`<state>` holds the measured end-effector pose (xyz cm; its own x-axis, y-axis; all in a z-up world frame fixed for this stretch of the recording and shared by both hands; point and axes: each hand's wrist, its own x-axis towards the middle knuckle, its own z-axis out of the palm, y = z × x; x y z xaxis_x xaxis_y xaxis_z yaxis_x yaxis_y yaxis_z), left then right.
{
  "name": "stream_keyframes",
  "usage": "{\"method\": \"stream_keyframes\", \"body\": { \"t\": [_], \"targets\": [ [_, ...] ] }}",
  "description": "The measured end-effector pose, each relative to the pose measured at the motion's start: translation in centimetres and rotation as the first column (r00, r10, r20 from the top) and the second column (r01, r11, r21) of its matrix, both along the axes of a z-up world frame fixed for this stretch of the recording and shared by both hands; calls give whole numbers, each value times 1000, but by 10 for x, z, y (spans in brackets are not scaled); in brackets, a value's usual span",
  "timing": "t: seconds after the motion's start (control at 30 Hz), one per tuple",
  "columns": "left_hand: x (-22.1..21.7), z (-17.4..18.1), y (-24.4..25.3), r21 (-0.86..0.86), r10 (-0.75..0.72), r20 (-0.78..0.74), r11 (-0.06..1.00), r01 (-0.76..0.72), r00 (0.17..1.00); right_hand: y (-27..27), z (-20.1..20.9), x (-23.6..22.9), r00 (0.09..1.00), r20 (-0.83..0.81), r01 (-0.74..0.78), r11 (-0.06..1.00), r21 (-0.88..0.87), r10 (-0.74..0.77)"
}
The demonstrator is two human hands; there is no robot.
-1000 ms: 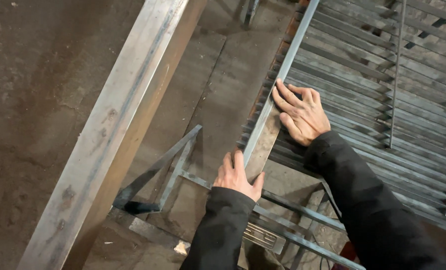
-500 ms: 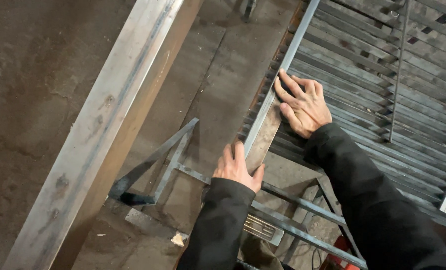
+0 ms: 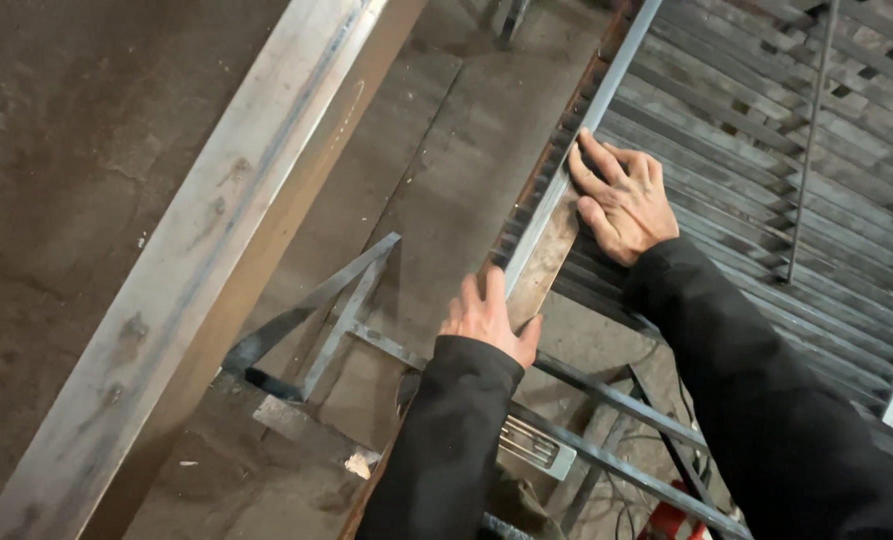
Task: The person positions a long straight metal bar along the edge of a slatted metal frame on a work stand, using a spirit level and a straightedge to check alignment. They hold the bar steady in place while a coworker welds it, then step back and move around the assembly.
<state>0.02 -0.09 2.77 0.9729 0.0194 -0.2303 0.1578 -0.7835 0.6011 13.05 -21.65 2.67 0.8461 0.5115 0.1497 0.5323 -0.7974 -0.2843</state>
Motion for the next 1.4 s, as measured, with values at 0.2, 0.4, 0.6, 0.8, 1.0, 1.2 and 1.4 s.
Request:
{"method": "stream_keyframes", "body": {
  "t": [0.2, 0.4, 0.6, 0.8, 1.0, 1.2, 1.4],
  "targets": [
    [2, 3, 2, 17, 2, -8, 1000, -2, 1000, 1, -3, 1, 1000, 25, -6, 1000, 1, 6],
    [0, -5, 0, -9, 15, 49, 1000, -14, 999, -1, -8, 5, 998, 66, -2, 1000, -21, 4],
    [4, -2, -1, 11, 10, 22, 1000, -11, 1000, 0, -4, 6, 997, 74, -5, 1000, -10, 5],
    [4, 2, 0, 15, 5, -70, 1000, -4, 998, 1, -6, 6, 1000, 19, 14, 999, -35, -14],
    [2, -4, -2, 12, 9, -84, 1000, -8, 996, 2, -6, 4, 1000, 6, 23, 1000, -7, -23],
    [1, -4, -2, -3, 2, -68, 1000, -2, 998, 2, -6, 5, 999, -5, 33, 999, -9, -33],
    [3, 0, -1, -18, -1, -117, 1000, -1, 993, 2, -6, 6, 999, -11, 40, 999, -27, -41]
  ]
}}
